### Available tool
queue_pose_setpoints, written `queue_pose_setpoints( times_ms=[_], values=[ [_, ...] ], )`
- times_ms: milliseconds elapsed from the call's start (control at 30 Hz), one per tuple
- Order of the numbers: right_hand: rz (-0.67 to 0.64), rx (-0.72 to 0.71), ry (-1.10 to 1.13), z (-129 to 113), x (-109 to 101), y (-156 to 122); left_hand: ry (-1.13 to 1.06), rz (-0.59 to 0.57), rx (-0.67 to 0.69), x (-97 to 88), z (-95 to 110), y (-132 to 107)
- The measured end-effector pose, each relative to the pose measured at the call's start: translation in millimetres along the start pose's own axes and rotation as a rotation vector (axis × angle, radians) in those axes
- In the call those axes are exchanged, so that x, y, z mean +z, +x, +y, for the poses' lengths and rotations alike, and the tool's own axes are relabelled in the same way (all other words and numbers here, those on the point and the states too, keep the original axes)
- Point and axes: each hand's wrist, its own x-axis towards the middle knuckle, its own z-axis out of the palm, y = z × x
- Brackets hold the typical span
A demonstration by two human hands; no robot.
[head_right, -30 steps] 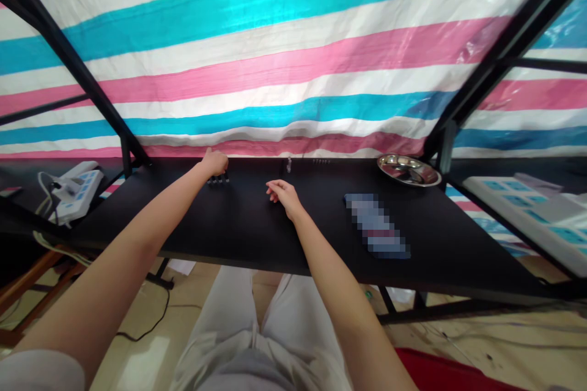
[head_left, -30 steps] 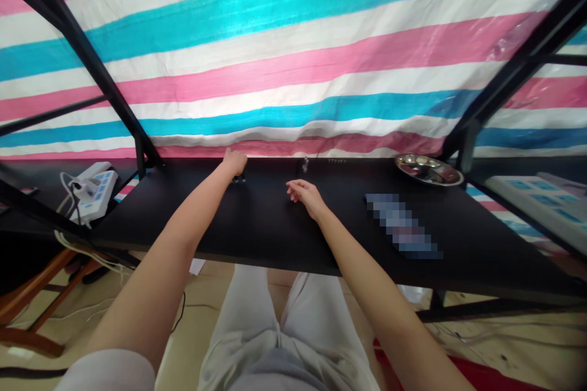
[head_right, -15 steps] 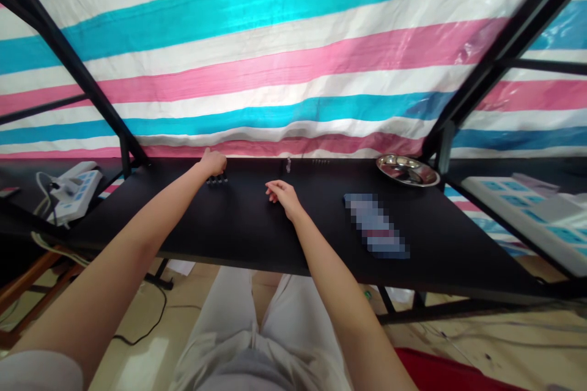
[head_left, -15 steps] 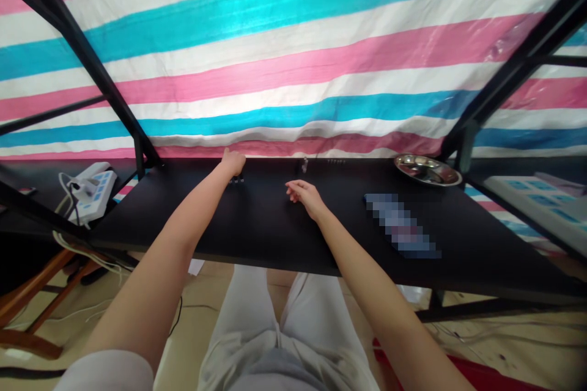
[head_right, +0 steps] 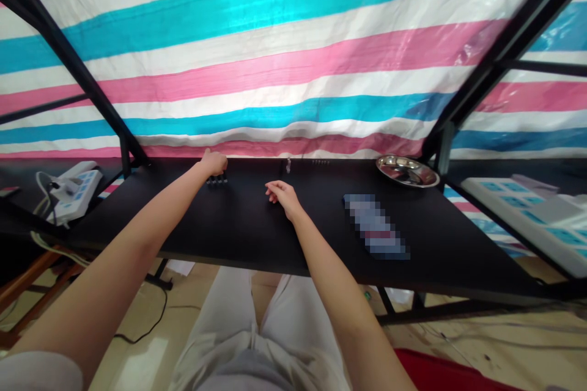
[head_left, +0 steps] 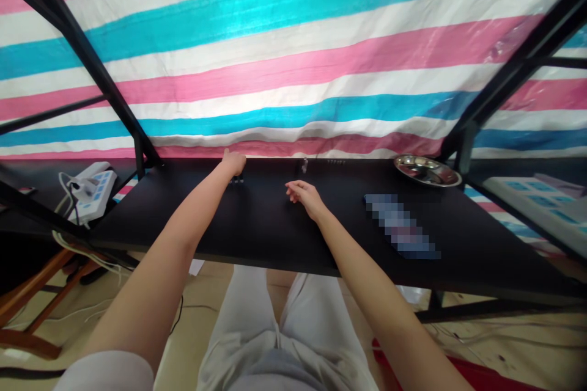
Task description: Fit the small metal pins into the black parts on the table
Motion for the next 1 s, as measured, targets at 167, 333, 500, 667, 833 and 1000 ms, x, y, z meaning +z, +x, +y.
queue_pose_setpoints(
  times_ms=[167,333,500,667,833,1000],
  values=[
    [0.000,0.002,0.000,0.8,-0.3,0.8,0.000,-0.019,-0.004,-0.7,0.4,-0.9],
    [-0.005,0.001,0.011,0.5,0.0,0.4,-0.010,-0.030,-0.007,-1.0,-0.2,-1.9],
    [0.004,0.002,0.013,-2.7,1.2,-2.0,-0.005,-0.031,0.011,-8.2,4.0,-3.8],
    [0.038,-0.009,-0.005,-3.1,0.3,-0.4,-0.033,0.115,0.123,-17.5,26.0,-3.2],
    [0.228,-0.042,-0.059,2.8,-9.0,9.2,-0.141,0.183,0.267,-9.0,66.6,5.1],
    [0.414,-0.058,-0.021,6.8,-20.5,16.2,-0.221,0.171,0.311,15.4,106.3,18.6]
  ],
)
